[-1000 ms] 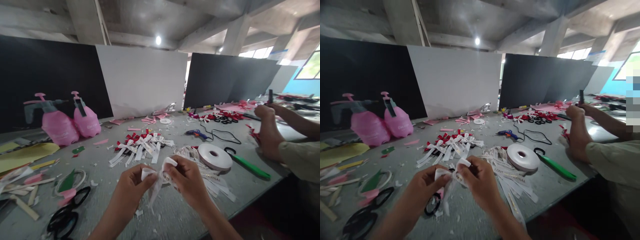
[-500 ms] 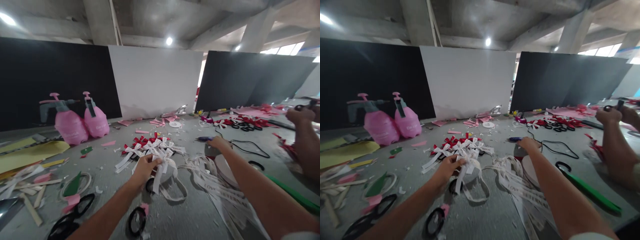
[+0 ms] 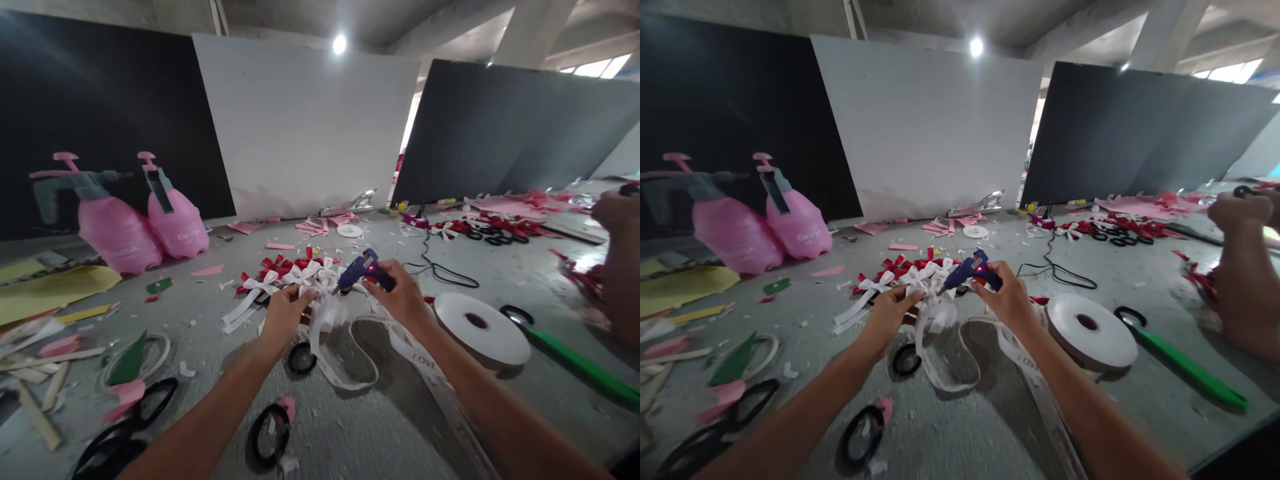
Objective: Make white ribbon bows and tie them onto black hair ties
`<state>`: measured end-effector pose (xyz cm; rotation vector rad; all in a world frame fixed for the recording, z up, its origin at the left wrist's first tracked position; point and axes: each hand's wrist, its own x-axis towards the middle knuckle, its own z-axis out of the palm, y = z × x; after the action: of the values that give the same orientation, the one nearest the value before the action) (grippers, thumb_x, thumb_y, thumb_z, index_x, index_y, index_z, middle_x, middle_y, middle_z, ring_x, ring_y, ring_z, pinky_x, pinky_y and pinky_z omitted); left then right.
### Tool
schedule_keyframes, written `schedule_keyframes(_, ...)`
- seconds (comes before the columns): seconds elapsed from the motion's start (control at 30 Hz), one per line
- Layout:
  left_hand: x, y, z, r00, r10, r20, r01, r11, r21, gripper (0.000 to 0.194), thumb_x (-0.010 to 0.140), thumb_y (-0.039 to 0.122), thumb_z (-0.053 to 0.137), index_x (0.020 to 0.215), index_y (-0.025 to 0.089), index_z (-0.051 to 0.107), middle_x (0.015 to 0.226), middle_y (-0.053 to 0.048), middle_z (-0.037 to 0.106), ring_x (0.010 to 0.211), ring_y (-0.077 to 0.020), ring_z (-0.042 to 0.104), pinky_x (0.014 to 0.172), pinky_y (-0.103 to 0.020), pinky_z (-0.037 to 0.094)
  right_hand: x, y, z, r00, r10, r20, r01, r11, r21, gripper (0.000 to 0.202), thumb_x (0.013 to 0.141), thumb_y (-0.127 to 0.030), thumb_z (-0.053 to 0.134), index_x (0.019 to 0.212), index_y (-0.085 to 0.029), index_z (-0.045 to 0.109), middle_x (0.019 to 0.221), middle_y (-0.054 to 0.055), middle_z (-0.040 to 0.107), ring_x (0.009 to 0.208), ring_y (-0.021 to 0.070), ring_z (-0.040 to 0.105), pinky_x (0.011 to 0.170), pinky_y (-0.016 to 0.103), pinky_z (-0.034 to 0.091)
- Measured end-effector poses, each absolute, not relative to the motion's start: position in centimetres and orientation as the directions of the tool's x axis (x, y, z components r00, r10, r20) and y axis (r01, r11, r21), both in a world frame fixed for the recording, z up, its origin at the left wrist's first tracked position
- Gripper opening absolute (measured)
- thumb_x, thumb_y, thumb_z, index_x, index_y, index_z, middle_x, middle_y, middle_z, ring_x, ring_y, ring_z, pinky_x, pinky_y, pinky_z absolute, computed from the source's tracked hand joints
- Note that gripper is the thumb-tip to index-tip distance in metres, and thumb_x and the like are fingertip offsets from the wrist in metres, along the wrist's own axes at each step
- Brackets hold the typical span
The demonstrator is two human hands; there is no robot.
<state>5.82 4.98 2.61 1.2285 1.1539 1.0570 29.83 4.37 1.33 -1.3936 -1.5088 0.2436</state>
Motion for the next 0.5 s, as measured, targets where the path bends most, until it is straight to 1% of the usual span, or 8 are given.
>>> schedule_keyframes(0.07, 5.68, 4.86, 2.74, 0.128, 0.991, -0.049, 0.052, 0.043, 0.998, 0.036, 0.067, 0.045, 0.069, 0.081, 0.012, 0.067, 0.069, -0.004, 0.064, 0.055, -0.0140, 0.059, 0.045, -0.023, 0.048, 29.11, 3.97, 1.02, 0.201, 0.796, 0.570, 0.675, 0.310, -0.670, 0.046, 0.071, -0.050, 0.069, 0.102, -0.019, 0.058, 0.096, 0.009, 0.069, 0.085, 0.0227, 0.065, 0.078, 0.036, 0.049)
schedule_keyframes(0.1, 5.62, 4.83, 2.80, 0.129, 0.991, -0.042, 0.065, 0.034, 0.997, 0.036, 0.067, 0.045, 0.069, 0.081, 0.012, 0.068, 0.068, -0.004, 0.064, 0.054, -0.0144, 0.059, 0.045, -0.024, 0.049, 29.07, 3.93, 0.91, 0.212, 0.787, 0.579, 0.682, 0.306, -0.665, 0.045, 0.071, -0.050, 0.069, 0.102, -0.019, 0.058, 0.095, 0.009, 0.069, 0.084, 0.0228, 0.065, 0.077, 0.036, 0.049)
schedule_keyframes(0.2, 5.49, 4.82, 2.83, 0.135, 0.990, -0.036, 0.080, 0.025, 0.996, 0.035, 0.068, 0.045, 0.068, 0.081, 0.013, 0.067, 0.069, -0.004, 0.064, 0.055, -0.0155, 0.061, 0.045, -0.024, 0.049, 29.31, 3.96, 0.77, 0.230, 0.781, 0.581, 0.669, 0.307, -0.677, 0.044, 0.072, -0.050, 0.068, 0.102, -0.019, 0.059, 0.095, 0.008, 0.069, 0.083, 0.0227, 0.065, 0.076, 0.036, 0.050)
schedule_keyframes(0.33, 5.53, 4.82, 2.59, 0.132, 0.990, -0.040, 0.096, 0.028, 0.995, 0.033, 0.069, 0.044, 0.067, 0.079, 0.013, 0.067, 0.067, -0.004, 0.064, 0.053, -0.0150, 0.060, 0.043, -0.024, 0.048, 29.32, 3.71, 0.92, 0.211, 0.780, 0.590, 0.677, 0.319, -0.664, 0.044, 0.073, -0.051, 0.068, 0.103, -0.019, 0.059, 0.099, 0.009, 0.069, 0.087, 0.0238, 0.065, 0.079, 0.037, 0.050)
schedule_keyframes(0.5, 5.67, 4.60, 2.71, 0.106, 0.994, -0.027, 0.117, 0.015, 0.993, 0.031, 0.069, 0.043, 0.066, 0.078, 0.013, 0.067, 0.065, -0.003, 0.064, 0.052, -0.0146, 0.059, 0.042, -0.022, 0.046, 29.29, 3.37, 0.95, 0.208, 0.780, 0.590, 0.691, 0.310, -0.654, 0.045, 0.075, -0.053, 0.065, 0.104, -0.020, 0.059, 0.098, 0.010, 0.070, 0.086, 0.0245, 0.065, 0.079, 0.038, 0.050)
